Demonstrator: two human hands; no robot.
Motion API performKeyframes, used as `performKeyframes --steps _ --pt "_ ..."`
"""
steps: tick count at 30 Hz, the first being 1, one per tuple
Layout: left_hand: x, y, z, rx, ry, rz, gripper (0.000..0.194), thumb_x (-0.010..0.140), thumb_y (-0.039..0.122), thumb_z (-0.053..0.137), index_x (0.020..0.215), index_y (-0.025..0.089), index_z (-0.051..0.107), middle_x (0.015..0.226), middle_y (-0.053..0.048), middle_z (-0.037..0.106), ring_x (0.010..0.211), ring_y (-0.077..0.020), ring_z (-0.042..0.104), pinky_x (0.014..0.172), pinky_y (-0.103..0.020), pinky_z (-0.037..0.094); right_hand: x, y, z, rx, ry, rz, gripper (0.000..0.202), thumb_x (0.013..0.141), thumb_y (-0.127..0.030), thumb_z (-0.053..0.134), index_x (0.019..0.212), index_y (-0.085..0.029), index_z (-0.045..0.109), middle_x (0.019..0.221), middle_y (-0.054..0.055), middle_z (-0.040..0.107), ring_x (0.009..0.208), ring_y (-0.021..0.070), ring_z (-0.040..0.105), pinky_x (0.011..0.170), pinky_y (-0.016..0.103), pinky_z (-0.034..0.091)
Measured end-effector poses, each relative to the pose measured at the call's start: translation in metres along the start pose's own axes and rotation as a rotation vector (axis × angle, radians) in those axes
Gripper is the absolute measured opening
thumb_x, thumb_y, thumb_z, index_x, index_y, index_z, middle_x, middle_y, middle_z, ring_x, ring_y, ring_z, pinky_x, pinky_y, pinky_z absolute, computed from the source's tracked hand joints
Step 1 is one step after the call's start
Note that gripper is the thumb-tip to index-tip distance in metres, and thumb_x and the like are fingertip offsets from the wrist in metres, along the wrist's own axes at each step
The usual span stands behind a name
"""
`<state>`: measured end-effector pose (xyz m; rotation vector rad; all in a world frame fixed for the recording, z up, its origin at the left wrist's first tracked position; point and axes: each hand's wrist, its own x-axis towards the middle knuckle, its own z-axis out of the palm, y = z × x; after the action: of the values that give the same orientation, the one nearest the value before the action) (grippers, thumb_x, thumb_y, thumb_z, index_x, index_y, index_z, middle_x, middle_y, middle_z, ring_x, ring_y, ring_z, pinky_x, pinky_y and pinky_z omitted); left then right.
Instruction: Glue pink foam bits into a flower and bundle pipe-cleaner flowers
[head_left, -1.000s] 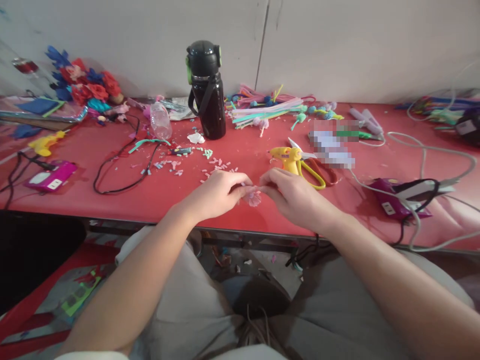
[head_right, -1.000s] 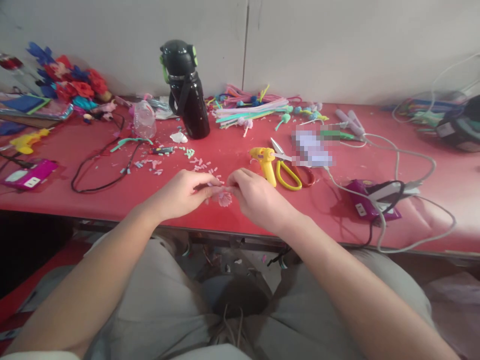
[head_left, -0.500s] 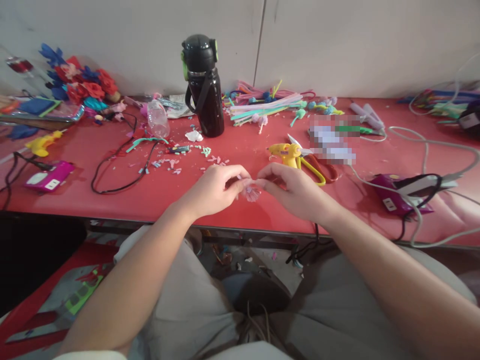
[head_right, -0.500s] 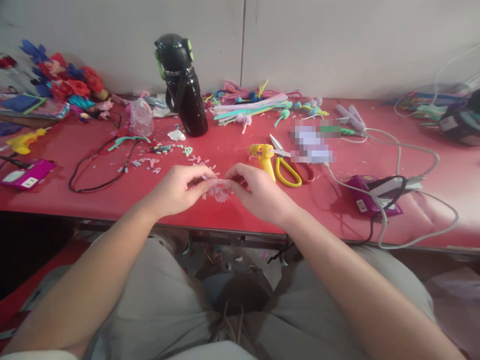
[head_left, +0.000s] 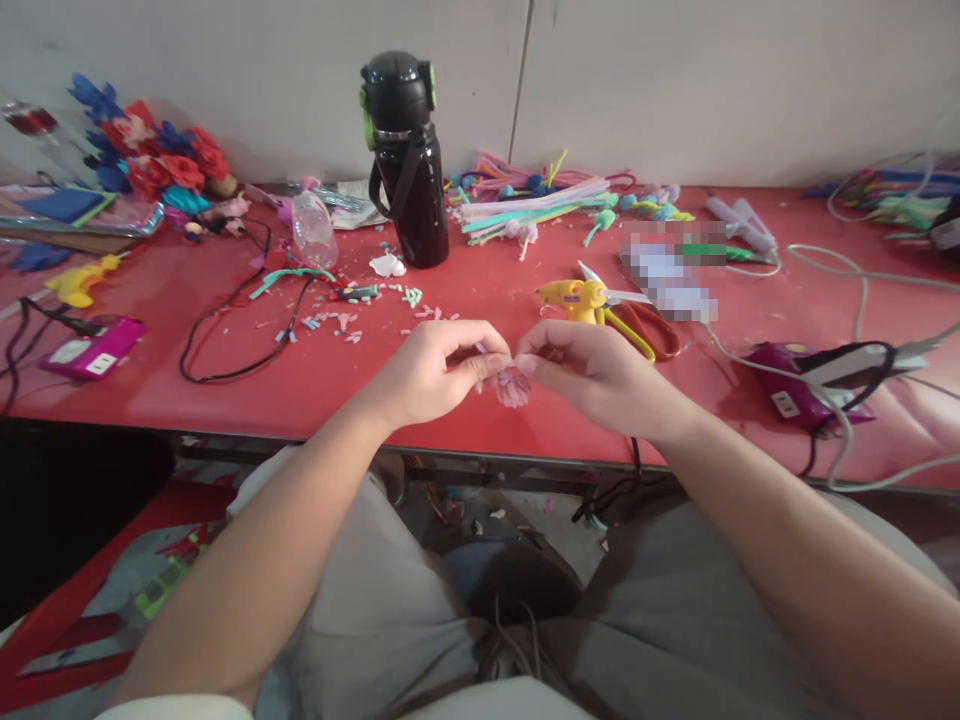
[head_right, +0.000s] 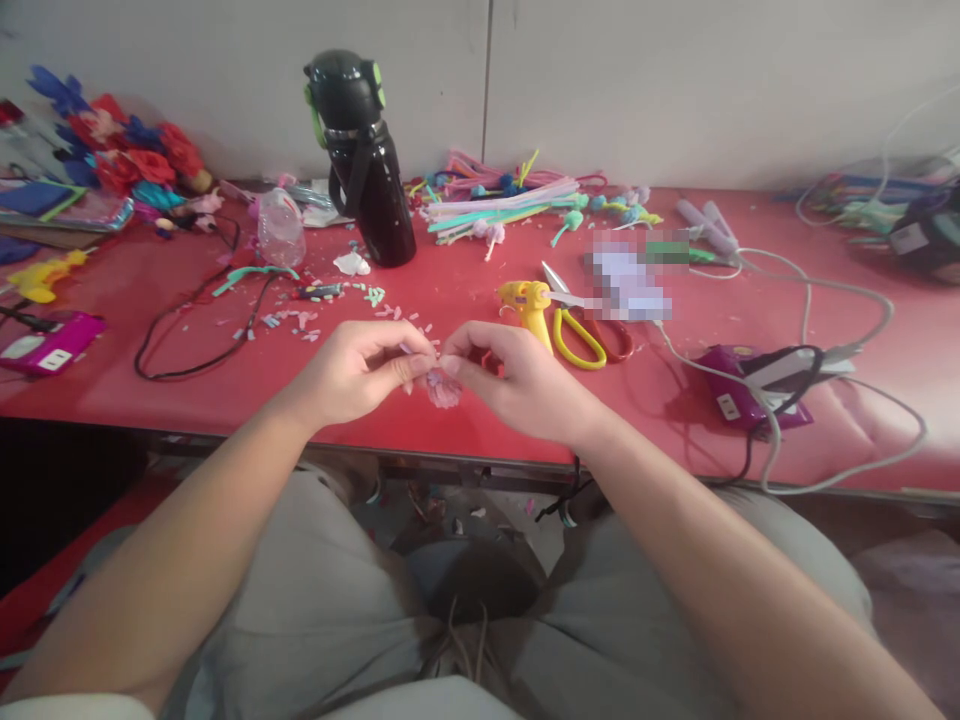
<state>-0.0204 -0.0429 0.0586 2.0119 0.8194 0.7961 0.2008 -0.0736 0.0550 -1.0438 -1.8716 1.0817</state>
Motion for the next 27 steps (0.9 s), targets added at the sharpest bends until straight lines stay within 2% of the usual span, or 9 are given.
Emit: performKeyframes --steps 3,8,14,19,27 --pt "0.0 -0.004 -0.002 0.055 0.023 0.012 0.019 0.099 0.031 0.067 0.09 0.018 0.076 0.08 -0.005 0.078 0.068 -0.0142 0.069 0.065 -0.025 0.054 -0.001 0.0 -0.001 -0.025 0.082 0.029 0.033 0.096 -0.052 0.07 0.088 -0.02 0.074 0.084 0.005 0.075 0.075 0.0175 0.065 0.072 0.032 0.05" --pt "-0.001 -0.009 -0.008 0.233 0.103 0.049 0.017 0.098 0.029 0.067 0.09 0.019 0.077 0.08 -0.003 0.077 0.066 -0.0129 0.065 0.066 -0.025 0.051 -0.004 0.006 -0.006 -0.034 0.212 0.109 0.037 0.087 -0.055 0.078 0.079 -0.019 0.073 0.072 0.002 0.066 0.062 0.013 0.051 0.058 0.03 0.04" --pt "-0.002 -0.01 -0.008 0.331 0.139 0.087 0.014 0.096 0.027 0.068 0.093 0.021 0.079 0.084 -0.003 0.079 0.07 -0.014 0.066 0.069 -0.027 0.051 -0.002 0.015 -0.003 -0.029 0.184 0.175 0.031 0.091 -0.047 0.072 0.081 -0.018 0.075 0.069 0.001 0.064 0.061 0.0122 0.049 0.056 0.028 0.039" --pt "-0.002 -0.009 -0.005 0.308 0.131 0.057 0.017 0.096 0.033 0.068 0.094 0.02 0.079 0.085 -0.004 0.08 0.072 -0.0157 0.07 0.07 -0.028 0.054 0.001 0.012 0.007 -0.041 0.208 0.173 0.034 0.092 -0.05 0.072 0.08 -0.019 0.075 0.068 0.002 0.067 0.059 0.0117 0.05 0.053 0.027 0.038" --pt "-0.003 -0.009 -0.004 0.278 0.117 0.027 0.015 0.095 0.032 0.069 0.094 0.02 0.079 0.081 -0.004 0.08 0.069 -0.0157 0.071 0.07 -0.028 0.055 0.002 0.014 0.015 -0.046 0.256 0.203 0.035 0.091 -0.052 0.074 0.081 -0.018 0.073 0.072 0.004 0.07 0.059 0.013 0.052 0.053 0.028 0.039"
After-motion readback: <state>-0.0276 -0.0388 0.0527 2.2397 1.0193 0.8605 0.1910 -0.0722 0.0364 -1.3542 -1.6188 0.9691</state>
